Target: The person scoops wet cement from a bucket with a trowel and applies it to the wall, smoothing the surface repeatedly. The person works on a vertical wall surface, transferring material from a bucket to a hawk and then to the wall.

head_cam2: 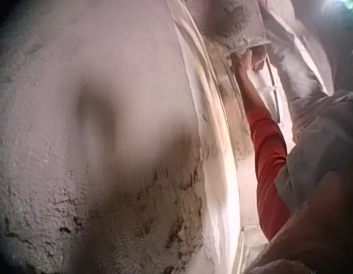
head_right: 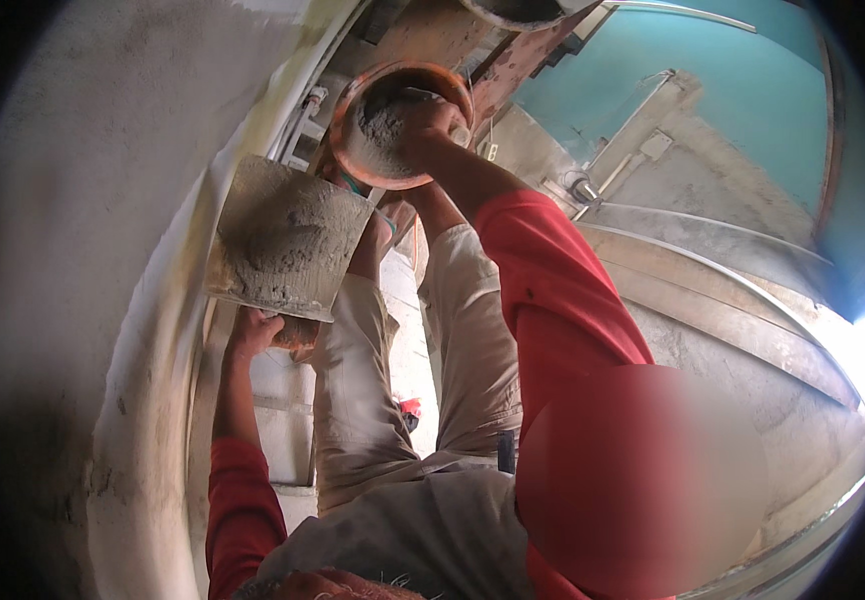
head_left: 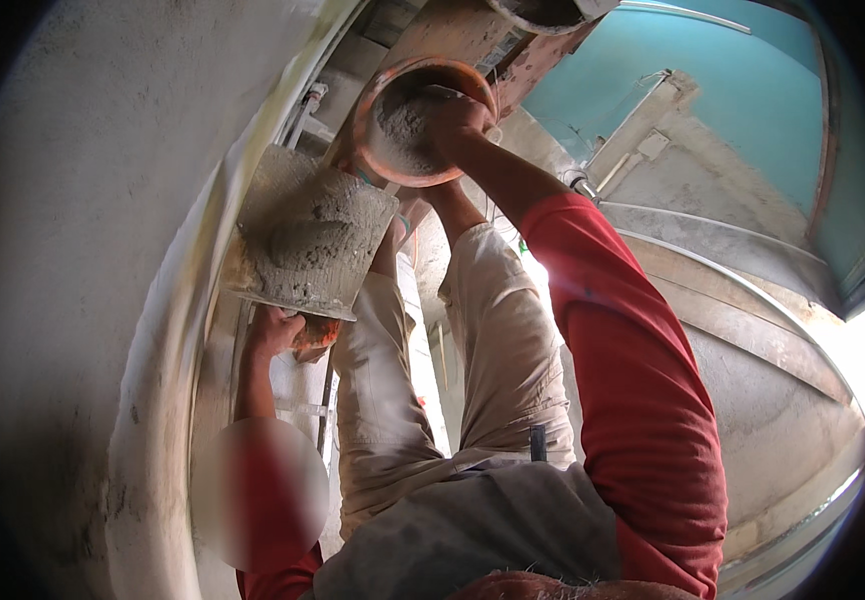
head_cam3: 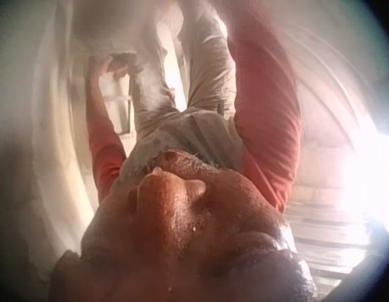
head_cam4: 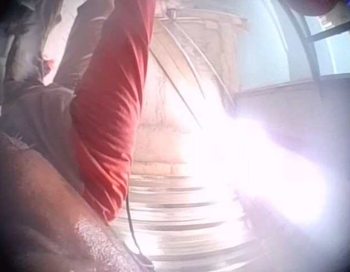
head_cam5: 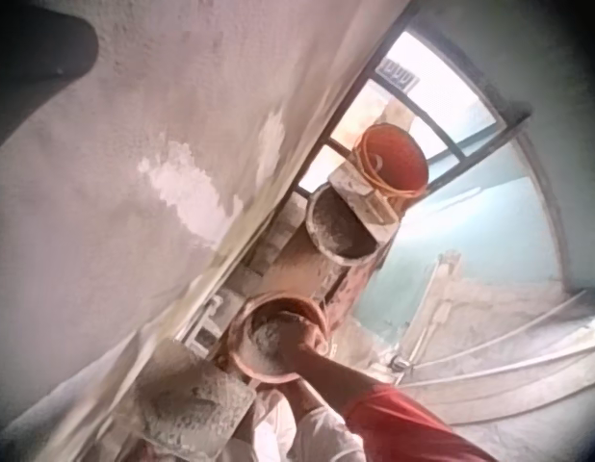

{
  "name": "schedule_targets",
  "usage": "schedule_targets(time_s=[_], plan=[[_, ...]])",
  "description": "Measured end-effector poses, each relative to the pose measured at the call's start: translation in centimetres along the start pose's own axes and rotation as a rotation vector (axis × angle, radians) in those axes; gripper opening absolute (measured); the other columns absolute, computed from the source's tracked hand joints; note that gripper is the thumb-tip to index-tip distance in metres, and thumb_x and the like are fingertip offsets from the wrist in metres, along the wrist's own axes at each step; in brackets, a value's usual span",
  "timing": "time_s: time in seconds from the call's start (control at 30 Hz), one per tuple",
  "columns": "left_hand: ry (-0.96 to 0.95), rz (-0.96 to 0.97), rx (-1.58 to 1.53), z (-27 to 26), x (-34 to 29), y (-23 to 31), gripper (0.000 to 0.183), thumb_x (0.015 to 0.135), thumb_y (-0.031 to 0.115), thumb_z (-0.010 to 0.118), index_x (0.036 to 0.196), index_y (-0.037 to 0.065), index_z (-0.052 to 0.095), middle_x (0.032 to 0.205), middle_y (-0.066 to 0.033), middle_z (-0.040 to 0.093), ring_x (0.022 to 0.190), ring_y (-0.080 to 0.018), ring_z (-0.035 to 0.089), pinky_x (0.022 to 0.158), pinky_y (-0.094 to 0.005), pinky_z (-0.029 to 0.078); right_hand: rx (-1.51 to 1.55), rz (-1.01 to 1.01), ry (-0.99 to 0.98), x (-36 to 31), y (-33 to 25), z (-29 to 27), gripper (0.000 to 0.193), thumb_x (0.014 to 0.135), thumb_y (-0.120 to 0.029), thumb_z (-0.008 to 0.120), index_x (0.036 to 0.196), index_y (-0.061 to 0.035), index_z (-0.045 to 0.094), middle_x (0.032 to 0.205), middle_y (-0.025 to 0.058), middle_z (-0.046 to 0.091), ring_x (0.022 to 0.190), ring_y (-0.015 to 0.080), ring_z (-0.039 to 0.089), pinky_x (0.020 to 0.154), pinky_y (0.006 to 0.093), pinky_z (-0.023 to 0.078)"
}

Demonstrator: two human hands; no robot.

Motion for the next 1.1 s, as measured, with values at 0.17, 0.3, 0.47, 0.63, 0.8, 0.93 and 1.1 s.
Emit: schedule_targets(time_s=[0.17, 0.3, 0.47, 0.63, 0.8, 0.93, 1.1], plan=[[-0.003, -0.059, -0.073, -0.4, -0.4, 1.0, 0.041, 0.074, 0.008, 0.066, 0.113, -0.003, 0.064, 0.105, -0.0186, 0.073, 0.096, -0.0291, 0.07, 0.088, -0.0395, 0.053, 0.039, -0.208, -0.047, 0.5, 3.3, 0.8, 0.027, 0.091, -0.023, 0.065, 0.114, -0.0141, 0.077, 0.123, 0.0086, 0.073, 0.112, 0.0236, 0.071, 0.081, 0.0425, 0.061], [0.03, -0.023, -0.007, -0.2, -0.9, 0.7, 0.041, 0.075, 0.011, 0.067, 0.114, -0.002, 0.065, 0.109, -0.0192, 0.073, 0.099, -0.0304, 0.071, 0.088, -0.0399, 0.053, 0.091, -0.284, -0.05, 0.8, 4.3, 0.8, 0.03, 0.091, -0.021, 0.066, 0.119, -0.0134, 0.075, 0.124, 0.0074, 0.072, 0.115, 0.0247, 0.07, 0.086, 0.043, 0.06], [-0.075, -0.22, -0.039, 0.2, -1.5, -0.1, 0.042, 0.075, 0.013, 0.069, 0.114, -0.001, 0.064, 0.109, -0.0196, 0.072, 0.099, -0.0342, 0.07, 0.088, -0.0422, 0.053, 0.024, -0.348, -0.102, 2.3, 3.6, 3.4, 0.034, 0.091, -0.016, 0.065, 0.124, -0.0146, 0.072, 0.122, 0.0043, 0.073, 0.114, 0.0271, 0.07, 0.088, 0.0457, 0.058], [0.032, 0.008, 0.021, 0.2, -1.4, 1.5, 0.036, 0.076, 0.012, 0.068, 0.109, -0.001, 0.065, 0.1, -0.0183, 0.071, 0.094, -0.0343, 0.069, 0.086, -0.043, 0.053, 0.034, -0.403, 0.025, 3.1, 0.3, 5.8, 0.036, 0.086, -0.014, 0.069, 0.122, -0.0167, 0.072, 0.113, 0.008, 0.075, 0.109, 0.0288, 0.072, 0.087, 0.0524, 0.057], [-0.073, -0.125, -0.07, 0.2, -2.0, 3.3, 0.042, 0.075, 0.008, 0.068, 0.115, -0.002, 0.063, 0.11, -0.0146, 0.07, 0.102, -0.0245, 0.065, 0.098, -0.0371, 0.047, -0.042, -0.427, 0.057, 2.8, -0.5, 5.5, 0.04, 0.083, -0.015, 0.07, 0.123, -0.0202, 0.07, 0.108, 0.0116, 0.075, 0.105, 0.0305, 0.072, 0.085, 0.0508, 0.057], [-0.055, -0.171, -0.161, -0.1, -1.8, 4.6, 0.039, 0.077, 0.009, 0.068, 0.115, -0.002, 0.063, 0.11, -0.0124, 0.071, 0.103, -0.0233, 0.065, 0.098, -0.0369, 0.047, 0.035, -0.562, 0.135, 1.7, 1.2, 3.8, 0.035, 0.082, -0.017, 0.07, 0.116, -0.0176, 0.074, 0.109, 0.0101, 0.075, 0.104, 0.0298, 0.072, 0.085, 0.0468, 0.058], [-0.113, -0.279, -0.263, -0.3, -2.6, 6.1, 0.038, 0.079, 0.007, 0.068, 0.116, -0.002, 0.063, 0.112, -0.0089, 0.071, 0.103, -0.019, 0.064, 0.094, -0.035, 0.049, -0.052, -0.616, -0.081, 0.7, 1.3, 1.1, 0.035, 0.079, -0.016, 0.068, 0.113, -0.0154, 0.075, 0.108, 0.0093, 0.075, 0.106, 0.0295, 0.071, 0.086, 0.0442, 0.059]])
Point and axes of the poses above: each hand's wrist, its own x-axis towards the middle knuckle, its own z-axis out of the palm, y = z × x, the point moved 2 cm from there along x, towards the middle knuckle
